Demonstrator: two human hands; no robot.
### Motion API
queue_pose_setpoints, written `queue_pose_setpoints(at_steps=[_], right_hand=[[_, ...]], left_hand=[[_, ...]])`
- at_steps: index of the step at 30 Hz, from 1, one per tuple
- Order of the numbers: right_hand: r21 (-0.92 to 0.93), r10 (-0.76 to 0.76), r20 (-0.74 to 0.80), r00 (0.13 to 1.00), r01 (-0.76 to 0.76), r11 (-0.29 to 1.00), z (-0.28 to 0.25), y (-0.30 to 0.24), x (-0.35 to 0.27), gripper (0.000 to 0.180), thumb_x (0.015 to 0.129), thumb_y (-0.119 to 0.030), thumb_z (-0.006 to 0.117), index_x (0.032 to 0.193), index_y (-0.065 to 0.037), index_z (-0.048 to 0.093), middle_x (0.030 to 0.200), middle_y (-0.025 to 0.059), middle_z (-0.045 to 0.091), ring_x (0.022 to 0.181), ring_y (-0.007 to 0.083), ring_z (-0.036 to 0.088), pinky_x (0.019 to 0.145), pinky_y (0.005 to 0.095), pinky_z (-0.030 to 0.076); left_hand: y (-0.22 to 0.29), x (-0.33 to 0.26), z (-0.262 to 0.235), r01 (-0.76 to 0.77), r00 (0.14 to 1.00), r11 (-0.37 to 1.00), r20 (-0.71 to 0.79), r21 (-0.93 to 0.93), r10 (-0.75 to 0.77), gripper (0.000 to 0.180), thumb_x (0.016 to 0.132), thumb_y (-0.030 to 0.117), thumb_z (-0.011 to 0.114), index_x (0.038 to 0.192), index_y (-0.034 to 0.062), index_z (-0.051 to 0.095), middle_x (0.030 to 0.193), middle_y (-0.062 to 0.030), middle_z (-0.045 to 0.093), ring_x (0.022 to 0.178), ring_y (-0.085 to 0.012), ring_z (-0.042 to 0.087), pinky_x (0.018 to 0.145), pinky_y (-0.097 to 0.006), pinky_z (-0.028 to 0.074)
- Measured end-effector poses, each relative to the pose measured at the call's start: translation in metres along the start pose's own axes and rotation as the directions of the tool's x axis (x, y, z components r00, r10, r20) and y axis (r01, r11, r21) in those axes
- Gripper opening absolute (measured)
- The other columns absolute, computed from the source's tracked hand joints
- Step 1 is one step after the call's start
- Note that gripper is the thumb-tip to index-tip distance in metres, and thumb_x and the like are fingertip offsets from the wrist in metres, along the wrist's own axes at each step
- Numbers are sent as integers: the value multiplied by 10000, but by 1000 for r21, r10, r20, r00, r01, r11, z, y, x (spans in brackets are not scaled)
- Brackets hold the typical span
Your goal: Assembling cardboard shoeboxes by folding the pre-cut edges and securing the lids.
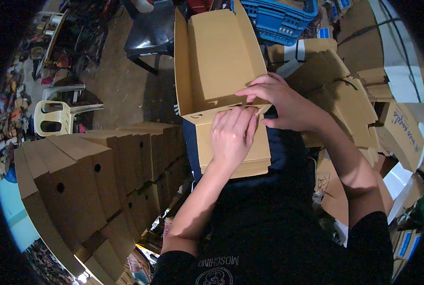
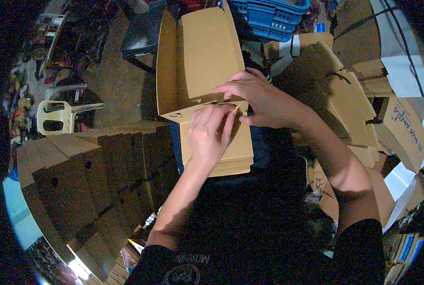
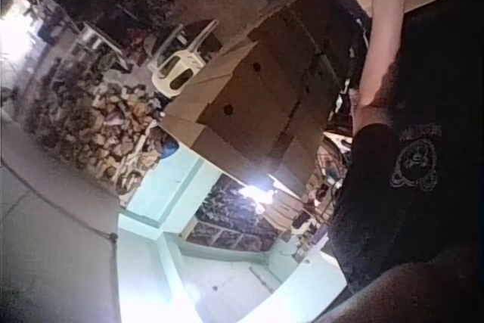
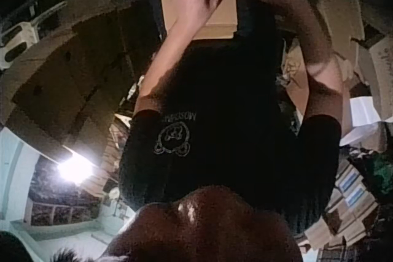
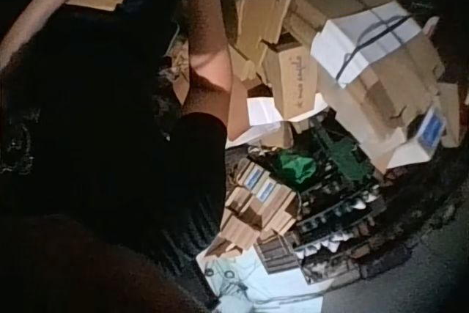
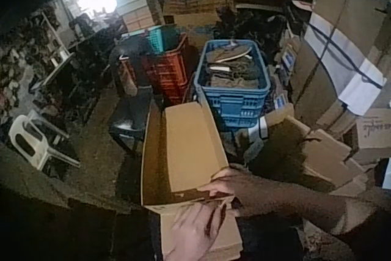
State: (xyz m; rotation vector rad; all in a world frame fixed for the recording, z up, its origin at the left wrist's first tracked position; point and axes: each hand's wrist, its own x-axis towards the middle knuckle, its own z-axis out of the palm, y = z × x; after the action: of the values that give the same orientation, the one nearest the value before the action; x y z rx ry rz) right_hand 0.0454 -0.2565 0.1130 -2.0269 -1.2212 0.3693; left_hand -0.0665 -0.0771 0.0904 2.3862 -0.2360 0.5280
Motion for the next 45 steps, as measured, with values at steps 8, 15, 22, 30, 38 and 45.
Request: queue_pose_setpoints(at_steps=[8, 15, 22, 30, 38, 45], right_hand=[[-6, 11, 26, 1000, -11, 1000, 0, -1, 0, 666, 723, -109, 826, 1362, -90, 638, 1261, 96, 674, 1327, 287, 541, 1220, 527, 289], [-146, -11, 40, 999, 17, 989, 0, 1, -3, 532, 731, -155, 840, 1238, -65, 708, 1187, 97, 691, 1311, 276, 543, 1249, 545, 253], [-180, 42, 42, 998, -34, 983, -7, -11, -3, 503, 733, -176, 856, 1201, -47, 721, 1173, 112, 675, 1295, 276, 549, 1272, 537, 235], [-211, 30, 46, 998, -19, 977, -4, -13, 1, 525, 736, -204, 857, 1211, -36, 713, 1181, 126, 667, 1298, 281, 549, 1274, 530, 234], [-210, 13, 39, 999, -5, 978, 1, -5, -6, 519, 754, -267, 853, 1210, -68, 706, 1189, 97, 676, 1291, 299, 542, 1259, 566, 228], [-251, 17, 21, 1000, -11, 968, 0, -6, -1, 454, 778, -262, 828, 1169, -53, 730, 1134, 92, 687, 1256, 264, 561, 1259, 549, 244]], left_hand=[[-3, -5, 0, 78, 997, 994, 19, -71, -77, 86, 904, 96, 766, 967, 68, 716, 929, -80, 713, 863, -292, 679, 821, -393, 494], [-5, -22, -52, 6, 990, 988, 143, -153, 16, 89, 887, 66, 781, 896, 47, 695, 871, -88, 694, 809, -292, 666, 799, -376, 511], [-57, -77, -125, 397, 918, 900, -102, 183, -384, 224, 882, 129, 849, 817, 33, 657, 718, -85, 621, 600, -223, 557, 610, -344, 460], [-53, -39, -89, 540, 833, 840, -110, -59, -543, 203, 911, 128, 849, 868, -6, 702, 751, 19, 600, 681, -50, 479, 620, -219, 393], [-54, -28, -66, 582, 744, 698, -75, -417, -664, 157, 905, 76, 830, 860, -27, 720, 707, 47, 578, 688, -34, 473, 629, -210, 384], [-68, -61, -94, 596, 748, 674, -2, -436, -663, 160, 935, -51, 686, 826, 4, 582, 824, 2, 605, 818, -69, 539, 828, -251, 502]])
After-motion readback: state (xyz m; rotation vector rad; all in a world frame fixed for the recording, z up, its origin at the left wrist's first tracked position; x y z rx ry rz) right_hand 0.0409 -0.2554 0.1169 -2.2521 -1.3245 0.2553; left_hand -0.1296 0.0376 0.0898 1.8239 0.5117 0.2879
